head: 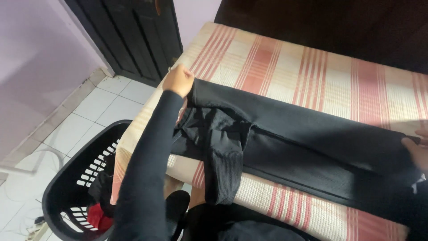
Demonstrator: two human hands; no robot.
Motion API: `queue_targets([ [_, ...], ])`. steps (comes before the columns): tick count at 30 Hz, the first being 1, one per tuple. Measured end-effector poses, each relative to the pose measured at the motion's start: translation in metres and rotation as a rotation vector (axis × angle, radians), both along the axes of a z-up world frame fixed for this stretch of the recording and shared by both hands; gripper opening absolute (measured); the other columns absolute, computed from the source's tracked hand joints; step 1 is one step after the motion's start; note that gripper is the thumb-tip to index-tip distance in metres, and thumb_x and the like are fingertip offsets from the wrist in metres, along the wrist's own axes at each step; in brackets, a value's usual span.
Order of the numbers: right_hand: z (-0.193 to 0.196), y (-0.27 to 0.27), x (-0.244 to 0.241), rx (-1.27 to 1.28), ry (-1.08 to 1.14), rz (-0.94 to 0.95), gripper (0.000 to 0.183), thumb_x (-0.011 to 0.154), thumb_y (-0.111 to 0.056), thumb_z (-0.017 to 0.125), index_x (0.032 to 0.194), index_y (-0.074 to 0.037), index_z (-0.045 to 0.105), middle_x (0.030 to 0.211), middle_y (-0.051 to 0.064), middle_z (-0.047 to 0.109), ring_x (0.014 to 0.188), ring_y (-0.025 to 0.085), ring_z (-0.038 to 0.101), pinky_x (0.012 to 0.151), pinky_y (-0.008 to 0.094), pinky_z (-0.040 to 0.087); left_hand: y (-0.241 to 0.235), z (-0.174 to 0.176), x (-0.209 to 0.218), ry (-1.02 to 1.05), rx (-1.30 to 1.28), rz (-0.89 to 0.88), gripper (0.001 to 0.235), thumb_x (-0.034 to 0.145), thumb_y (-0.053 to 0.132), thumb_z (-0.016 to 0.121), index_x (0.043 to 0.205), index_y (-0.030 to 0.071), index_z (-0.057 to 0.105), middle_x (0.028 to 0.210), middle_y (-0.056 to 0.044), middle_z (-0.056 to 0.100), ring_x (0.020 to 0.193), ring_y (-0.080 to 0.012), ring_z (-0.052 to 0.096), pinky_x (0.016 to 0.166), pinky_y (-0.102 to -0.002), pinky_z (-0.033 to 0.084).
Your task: The person irons a black shirt on an ironing board and then folds it into a neat square before placing it on a stack.
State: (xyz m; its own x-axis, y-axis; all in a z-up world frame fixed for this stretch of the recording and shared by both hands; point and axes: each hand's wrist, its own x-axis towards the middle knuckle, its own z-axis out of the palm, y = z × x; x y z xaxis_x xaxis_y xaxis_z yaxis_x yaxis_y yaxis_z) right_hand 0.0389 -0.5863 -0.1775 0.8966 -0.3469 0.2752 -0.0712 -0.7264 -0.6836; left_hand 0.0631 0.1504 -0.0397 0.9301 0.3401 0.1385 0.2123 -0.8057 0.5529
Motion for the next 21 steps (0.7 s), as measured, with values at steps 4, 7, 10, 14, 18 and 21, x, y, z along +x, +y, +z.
queue_targets([
  [4, -0.04, -0.031, -0.025, 0.388, -0.02, 0.339, 0.044, 0.103, -0.017, 0.045, 0.146, -0.007, 0.036, 0.105, 0.019, 0.05, 0.08, 0.022, 0.049, 0.066, 0.03, 0.039, -0.034, 0.054, -0.094, 0.345, 0.031, -0.149, 0.05, 0.081, 0.05, 0.038, 0.077, 0.007, 0.061, 0.083, -0.013, 0.062, 0.081, -0.0283, 0.059, 0.069, -0.039, 0.042],
  [7, -0.077, -0.057, -0.012, 0.222, 0.06, 0.338, 0.045, 0.09, -0.012, 0.056, 0.133, -0.003, 0.046, 0.087, 0.021, 0.054, 0.062, 0.024, 0.051, 0.049, 0.032, 0.04, -0.042, 0.029, -0.101, 0.356, 0.102, -0.223, 0.056, 0.084, 0.049, 0.037, 0.072, 0.002, 0.064, 0.078, -0.015, 0.062, 0.073, -0.0308, 0.06, 0.063, -0.04, 0.042],
  [10, -0.092, -0.069, -0.01, -0.031, 0.155, 0.321, 0.047, 0.07, -0.003, 0.073, 0.115, 0.005, 0.061, 0.06, 0.025, 0.061, 0.037, 0.028, 0.053, 0.022, 0.035, 0.04, -0.058, 0.027, -0.108, 0.373, 0.107, -0.208, 0.054, 0.085, 0.05, 0.049, 0.047, 0.013, 0.037, 0.051, -0.005, 0.048, 0.052, -0.0251, 0.053, 0.054, -0.036, 0.036],
  [14, 0.039, 0.065, -0.103, 0.05, 0.177, 0.212, 0.044, 0.068, -0.013, 0.075, 0.11, -0.004, 0.065, 0.103, 0.024, 0.056, 0.082, 0.03, 0.054, 0.072, 0.037, 0.045, -0.057, 0.008, -0.106, 0.288, 0.055, -0.214, 0.026, 0.082, 0.036, 0.051, 0.07, 0.013, 0.055, 0.083, -0.007, 0.061, 0.08, -0.0277, 0.059, 0.07, -0.039, 0.043],
  [18, 0.077, 0.095, -0.127, 0.089, 0.199, 0.256, 0.042, 0.067, -0.003, 0.074, 0.109, -0.003, 0.066, 0.088, 0.018, 0.054, 0.068, 0.022, 0.053, 0.054, 0.037, 0.052, -0.049, 0.018, -0.126, 0.003, -0.194, -0.247, 0.027, 0.082, 0.032, 0.054, 0.064, 0.013, 0.044, 0.063, -0.002, 0.049, 0.063, -0.017, 0.05, 0.06, -0.032, 0.036],
  [21, 0.073, 0.094, -0.13, 0.02, 0.171, 0.271, 0.034, 0.071, -0.004, 0.073, 0.104, 0.0, 0.069, 0.084, 0.014, 0.052, 0.067, 0.021, 0.055, 0.059, 0.035, 0.055, -0.045, 0.056, -0.154, 0.216, -0.247, -0.31, 0.025, 0.082, 0.025, 0.051, 0.062, 0.012, 0.044, 0.062, -0.002, 0.051, 0.058, -0.0122, 0.05, 0.062, -0.028, 0.038],
])
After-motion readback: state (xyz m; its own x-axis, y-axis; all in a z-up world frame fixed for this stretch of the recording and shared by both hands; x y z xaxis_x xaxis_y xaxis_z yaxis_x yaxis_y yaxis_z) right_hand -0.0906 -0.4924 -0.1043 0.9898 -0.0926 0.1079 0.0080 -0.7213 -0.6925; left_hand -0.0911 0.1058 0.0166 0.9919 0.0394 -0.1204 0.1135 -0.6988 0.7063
